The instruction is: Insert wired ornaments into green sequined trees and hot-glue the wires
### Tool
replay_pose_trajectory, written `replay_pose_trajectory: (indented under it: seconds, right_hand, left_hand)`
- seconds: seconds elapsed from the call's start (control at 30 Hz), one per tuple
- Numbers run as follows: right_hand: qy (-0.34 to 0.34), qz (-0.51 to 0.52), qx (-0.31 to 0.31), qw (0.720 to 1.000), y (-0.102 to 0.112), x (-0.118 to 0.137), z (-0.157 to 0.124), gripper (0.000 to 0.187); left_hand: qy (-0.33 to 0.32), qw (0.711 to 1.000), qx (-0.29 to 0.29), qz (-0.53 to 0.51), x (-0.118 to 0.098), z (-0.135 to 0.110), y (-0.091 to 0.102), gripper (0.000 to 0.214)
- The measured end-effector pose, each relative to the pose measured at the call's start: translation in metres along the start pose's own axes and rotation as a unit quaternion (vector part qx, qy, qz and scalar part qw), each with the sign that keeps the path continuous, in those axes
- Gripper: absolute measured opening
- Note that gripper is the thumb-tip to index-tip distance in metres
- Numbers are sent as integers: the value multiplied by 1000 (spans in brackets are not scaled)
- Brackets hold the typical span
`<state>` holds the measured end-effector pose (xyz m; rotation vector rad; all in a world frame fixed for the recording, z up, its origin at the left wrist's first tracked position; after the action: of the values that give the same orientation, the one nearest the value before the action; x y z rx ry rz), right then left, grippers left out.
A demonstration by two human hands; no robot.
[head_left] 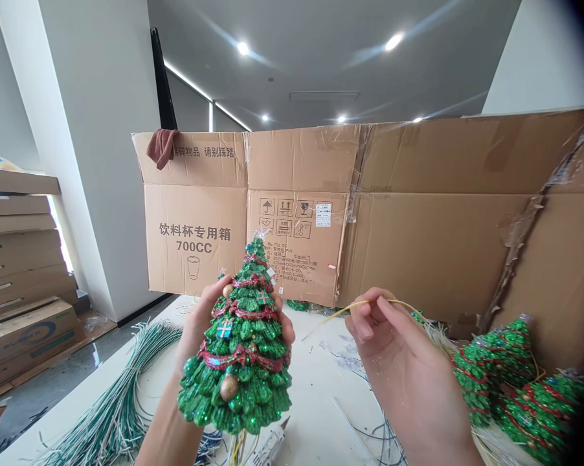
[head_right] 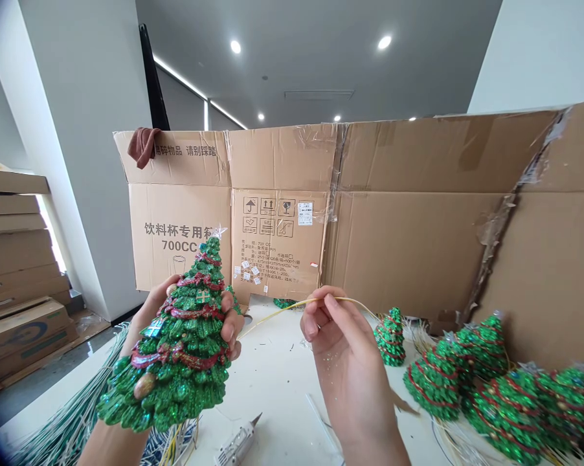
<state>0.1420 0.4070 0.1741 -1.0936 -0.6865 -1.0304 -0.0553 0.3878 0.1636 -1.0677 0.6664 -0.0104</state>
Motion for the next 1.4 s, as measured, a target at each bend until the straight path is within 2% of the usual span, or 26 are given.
replay_pose_trajectory:
  seconds: [0.33, 0.7, 1.1, 1.4]
  right_hand:
    - [19, -18, -15, 1000, 0, 3, 1, 23]
    - [33, -48, -28, 998, 1, 7, -1, 21]
    - [16, 24, -5, 1000, -1, 2, -1, 25]
    - [15, 45, 11, 999, -2, 5, -1, 28]
  left_hand:
    - [8, 1000, -16, 12, 1, -3, 0, 52]
    - [15, 1000, 11, 0, 3, -1, -8, 54]
    - [18, 999, 6, 36, 4, -1, -9, 54]
    - [2, 999, -25, 27, 2, -3, -1, 55]
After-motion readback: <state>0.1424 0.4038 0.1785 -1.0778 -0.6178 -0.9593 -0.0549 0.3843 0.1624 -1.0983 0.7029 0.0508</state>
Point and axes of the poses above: each hand's wrist, its own z-axis towards the middle knuckle, its own y-axis out of the back of the hand, x = y × z, the point moved 9 cm from there along z, towards the middle knuckle, and after that the axes turned 14 degrees about -z, right-handed, at the moved point
